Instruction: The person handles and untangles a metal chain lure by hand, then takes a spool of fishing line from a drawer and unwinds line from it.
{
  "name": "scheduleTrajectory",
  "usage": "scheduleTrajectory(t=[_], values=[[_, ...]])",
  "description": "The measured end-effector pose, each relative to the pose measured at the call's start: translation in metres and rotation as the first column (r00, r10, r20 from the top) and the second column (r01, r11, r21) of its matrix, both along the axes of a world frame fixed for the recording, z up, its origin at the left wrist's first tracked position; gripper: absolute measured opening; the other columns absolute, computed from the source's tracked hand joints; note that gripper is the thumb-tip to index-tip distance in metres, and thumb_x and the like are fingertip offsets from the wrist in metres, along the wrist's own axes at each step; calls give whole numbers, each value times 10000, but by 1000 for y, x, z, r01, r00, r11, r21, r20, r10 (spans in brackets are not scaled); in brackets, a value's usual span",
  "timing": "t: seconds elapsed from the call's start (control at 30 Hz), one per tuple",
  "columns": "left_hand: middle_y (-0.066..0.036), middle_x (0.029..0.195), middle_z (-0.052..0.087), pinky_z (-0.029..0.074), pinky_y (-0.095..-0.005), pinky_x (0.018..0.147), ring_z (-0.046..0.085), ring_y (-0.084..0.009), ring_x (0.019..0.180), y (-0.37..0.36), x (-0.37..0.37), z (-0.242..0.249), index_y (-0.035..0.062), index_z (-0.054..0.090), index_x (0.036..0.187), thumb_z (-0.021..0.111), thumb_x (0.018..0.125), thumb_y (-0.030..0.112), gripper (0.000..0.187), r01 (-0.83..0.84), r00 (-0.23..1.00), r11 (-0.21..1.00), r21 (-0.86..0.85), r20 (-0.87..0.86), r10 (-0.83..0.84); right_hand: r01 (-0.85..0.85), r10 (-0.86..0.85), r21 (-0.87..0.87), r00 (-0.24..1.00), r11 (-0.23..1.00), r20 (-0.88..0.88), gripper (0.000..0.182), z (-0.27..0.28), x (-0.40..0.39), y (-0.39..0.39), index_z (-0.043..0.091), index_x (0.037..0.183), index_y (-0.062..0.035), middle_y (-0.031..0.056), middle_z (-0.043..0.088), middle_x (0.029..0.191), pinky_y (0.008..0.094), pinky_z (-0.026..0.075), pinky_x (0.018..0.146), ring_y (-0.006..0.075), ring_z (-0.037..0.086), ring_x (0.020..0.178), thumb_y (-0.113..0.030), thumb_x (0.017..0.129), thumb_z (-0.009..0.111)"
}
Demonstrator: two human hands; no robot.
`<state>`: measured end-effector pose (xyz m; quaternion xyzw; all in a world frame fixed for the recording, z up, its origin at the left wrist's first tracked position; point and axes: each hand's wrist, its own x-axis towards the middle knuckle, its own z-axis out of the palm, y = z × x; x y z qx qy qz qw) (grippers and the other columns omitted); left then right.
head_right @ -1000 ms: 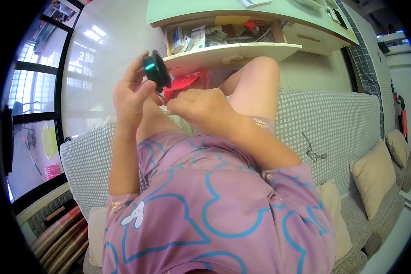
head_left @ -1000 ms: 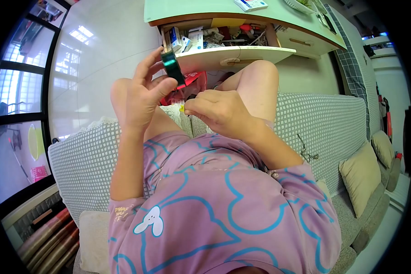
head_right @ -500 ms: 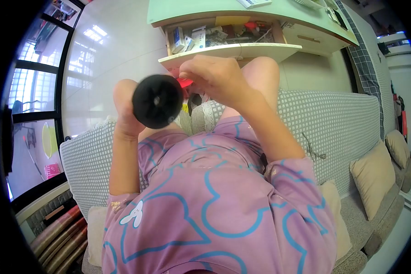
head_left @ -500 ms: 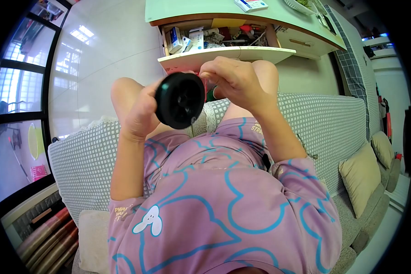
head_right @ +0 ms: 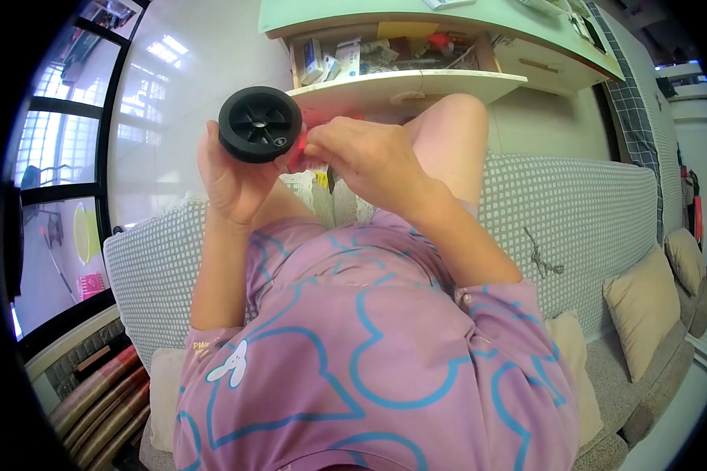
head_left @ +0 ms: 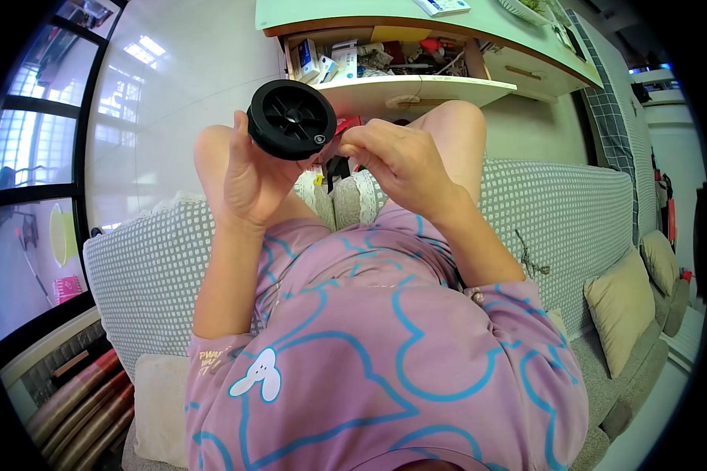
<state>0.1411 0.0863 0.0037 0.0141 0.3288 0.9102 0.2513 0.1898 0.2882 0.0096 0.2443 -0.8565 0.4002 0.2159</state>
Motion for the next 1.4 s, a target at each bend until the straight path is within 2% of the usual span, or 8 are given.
scheduleTrajectory(t=[0.3, 0.5, 0.6, 0.67, 0.83, 1.0, 1.3, 1.4], values=[[-224, 1296, 524, 518, -444, 991, 555, -385, 1171, 2, 0, -1, -5, 436, 1340, 527, 925, 575, 719, 100, 990, 969, 227, 73, -119, 25, -25, -92, 1000, 995, -3, 106, 8, 12, -18, 636, 910, -56, 84, 631, 772, 336, 501, 583, 260, 633, 681, -66, 821, 693], [-257, 1159, 590, 564, -389, 791, 621, -368, 978, 17, 10, 6, -92, 502, 1222, 552, 933, 489, 651, -10, 976, 958, 286, 213, -54, 56, -56, -84, 998, 995, -2, 89, 5, 11, -26, 641, 893, -80, 88, 633, 775, 364, 510, 579, 280, 639, 684, -116, 828, 691], [-237, 1118, 606, 558, -369, 696, 630, -335, 908, 14, 11, 11, -91, 518, 1199, 628, 904, 400, 583, -184, 971, 973, 140, 179, 158, 58, -53, -85, 997, 995, 64, 88, 7, 14, -26, 643, 909, -74, 98, 636, 781, 372, 509, 579, 291, 639, 687, -116, 842, 680], [-166, 1200, 563, 491, -368, 979, 575, -285, 1107, 1, 2, 2, -2, 422, 1357, 667, 896, 423, 673, -65, 979, 983, -174, -202, 29, 53, -45, -76, 994, 996, 103, 89, 8, 17, -25, 644, 921, -68, 103, 638, 784, 376, 507, 579, 298, 638, 689, -114, 850, 672], [-115, 1278, 497, 474, -349, 992, 524, -214, 1165, -5, -7, 1, 19, 441, 1382, 797, 783, 169, 713, -273, 856, 797, -538, -514, -53, -18, 98, -218, 928, 976, 360, 79, 35, 24, -20, 636, 965, -30, 59, 608, 771, 302, 462, 557, 145, 610, 656, -22, 889, 615], [-83, 1271, 484, 456, -347, 1001, 498, -213, 1202, -15, -11, -7, 47, 483, 1382, 840, 711, 141, 765, -103, 690, 816, -569, -631, -353, -11, 39, -162, 985, 987, 170, 103, 34, 0, -1, 641, 975, -21, 52, 607, 789, 271, 454, 550, 125, 603, 659, 17, 886, 605], [-95, 1284, 565, 415, -334, 1039, 536, -195, 1202, -18, 2, 11, -35, 447, 1361, 754, 685, 643, 1005, 57, 922, 932, -358, -338, -187, 88, -61, -157, 984, 984, 170, 134, -16, -16, 1, 652, 993, -50, 70, 618, 799, 308, 480, 551, 201, 625, 657, -12, 864, 646], [-114, 1229, 597, 467, -389, 994, 596, -234, 1110, -11, 1, 7, -50, 463, 1322, 630, 895, 480, 701, -99, 984, 980, -174, -164, 71, 72, -72, 40, 997, 997, -3, 147, -22, -2, -9, 651, 988, -64, 81, 620, 807, 318, 489, 550, 236, 626, 648, -17, 849, 657]])
